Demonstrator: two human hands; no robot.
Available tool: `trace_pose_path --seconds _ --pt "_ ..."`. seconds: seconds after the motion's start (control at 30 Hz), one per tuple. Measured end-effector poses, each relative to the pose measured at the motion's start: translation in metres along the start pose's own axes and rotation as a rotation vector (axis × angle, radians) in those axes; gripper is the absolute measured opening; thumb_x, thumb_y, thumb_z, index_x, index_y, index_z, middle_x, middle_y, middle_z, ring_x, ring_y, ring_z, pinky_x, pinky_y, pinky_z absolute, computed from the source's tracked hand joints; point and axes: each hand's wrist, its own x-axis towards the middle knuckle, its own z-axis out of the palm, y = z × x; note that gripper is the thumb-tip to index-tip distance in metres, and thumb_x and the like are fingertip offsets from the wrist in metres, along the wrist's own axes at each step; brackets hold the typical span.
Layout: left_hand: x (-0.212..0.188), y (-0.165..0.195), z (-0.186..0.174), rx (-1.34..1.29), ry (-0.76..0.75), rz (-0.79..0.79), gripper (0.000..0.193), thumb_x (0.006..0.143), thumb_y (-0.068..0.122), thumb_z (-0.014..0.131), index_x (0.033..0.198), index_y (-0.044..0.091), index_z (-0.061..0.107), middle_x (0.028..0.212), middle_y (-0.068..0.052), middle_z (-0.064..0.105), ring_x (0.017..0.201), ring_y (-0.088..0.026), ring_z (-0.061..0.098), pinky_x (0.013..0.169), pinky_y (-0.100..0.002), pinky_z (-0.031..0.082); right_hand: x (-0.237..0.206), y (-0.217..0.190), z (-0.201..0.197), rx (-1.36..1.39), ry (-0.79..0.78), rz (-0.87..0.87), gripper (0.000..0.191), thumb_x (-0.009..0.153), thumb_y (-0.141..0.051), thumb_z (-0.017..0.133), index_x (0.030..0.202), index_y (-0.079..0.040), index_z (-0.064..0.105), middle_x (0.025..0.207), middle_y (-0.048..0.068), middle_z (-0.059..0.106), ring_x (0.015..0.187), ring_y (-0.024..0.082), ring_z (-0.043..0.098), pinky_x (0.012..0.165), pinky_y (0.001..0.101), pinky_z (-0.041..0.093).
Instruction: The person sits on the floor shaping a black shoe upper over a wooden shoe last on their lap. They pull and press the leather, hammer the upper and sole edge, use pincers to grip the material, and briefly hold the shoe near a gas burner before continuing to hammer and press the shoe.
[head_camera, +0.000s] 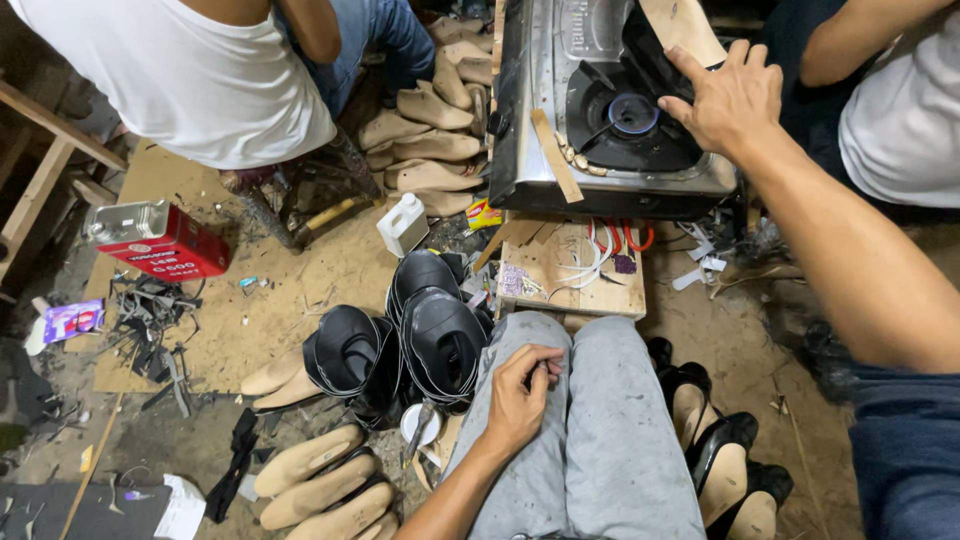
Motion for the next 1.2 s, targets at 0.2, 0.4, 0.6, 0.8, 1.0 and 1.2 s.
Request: trace_pose_path --seconds 0.2,0.4,0.6,0.8,1.0,1.2 --pt "0.009 -0.016 -0.006 -0.088 0.041 -0.107 0.025 0.102 -0.004 0.052 0.121 -0.003 0.068 0.105 -0.013 0.073 0.089 -0.018 0.073 0.080 -0.029 0.060 -0.044 -0.036 0.012 1.208 0.153 0.115 0.058 0.112 -0.050 0.057 0.153 -0.010 0.045 0.151 0.024 0.052 0.140 0.041 0.049 0.111 0.0566 0.040" --pt "0.049 0.028 -0.046 -0.360 -0.010 -0.184 0.080 0.090 0.012 0.068 0.158 0.012 0.026 0.154 -0.010 0.038 0.129 -0.025 0.054 0.088 -0.039 0.061 -0.195 -0.059 -0.028 2.168 -0.807 0.489 0.070 0.101 -0.060 0.046 0.142 -0.003 0.048 0.105 0.017 0.073 0.079 0.030 0.074 0.050 0.0399 0.057" --pt "0.043 0.074 -0.074 0.041 -0.162 0.177 0.060 0.086 0.004 0.082 0.140 0.004 0.056 0.150 -0.018 0.056 0.141 -0.026 0.052 0.120 -0.037 0.039 -0.263 -0.065 -0.046 1.876 -1.074 0.336 0.069 0.092 -0.043 0.056 0.155 -0.016 0.048 0.115 0.012 0.075 0.075 0.023 0.071 0.050 0.0334 0.052" --pt "-0.004 0.040 -0.052 0.061 0.106 0.135 0.040 0.080 0.002 0.080 0.118 0.002 0.069 0.137 -0.016 0.064 0.130 -0.027 0.060 0.114 -0.038 0.044 -0.337 -0.107 -0.054 0.919 0.278 0.315 0.019 0.111 -0.018 0.057 0.121 -0.004 0.066 0.115 0.013 0.065 0.095 0.021 0.062 0.088 0.0326 0.050" --pt "-0.026 0.027 -0.052 0.471 0.193 0.264 0.042 0.075 0.002 0.082 0.113 0.004 0.064 0.144 -0.016 0.062 0.137 -0.041 0.050 0.115 -0.047 0.039 -0.428 -0.183 -0.082 0.994 -0.390 -0.292 0.036 0.079 -0.022 0.078 0.110 -0.005 0.069 0.096 0.015 0.072 0.089 0.036 0.066 0.077 0.0456 0.050" --pt "-0.002 0.063 -0.056 0.704 -0.163 0.271 0.051 0.083 0.016 0.077 0.130 0.004 0.061 0.128 -0.014 0.070 0.121 -0.034 0.065 0.106 -0.046 0.047 -0.434 -0.208 -0.091 0.863 -0.842 -0.021 0.034 0.089 -0.032 0.072 0.119 -0.016 0.068 0.099 0.011 0.068 0.097 0.030 0.066 0.086 0.0421 0.051"
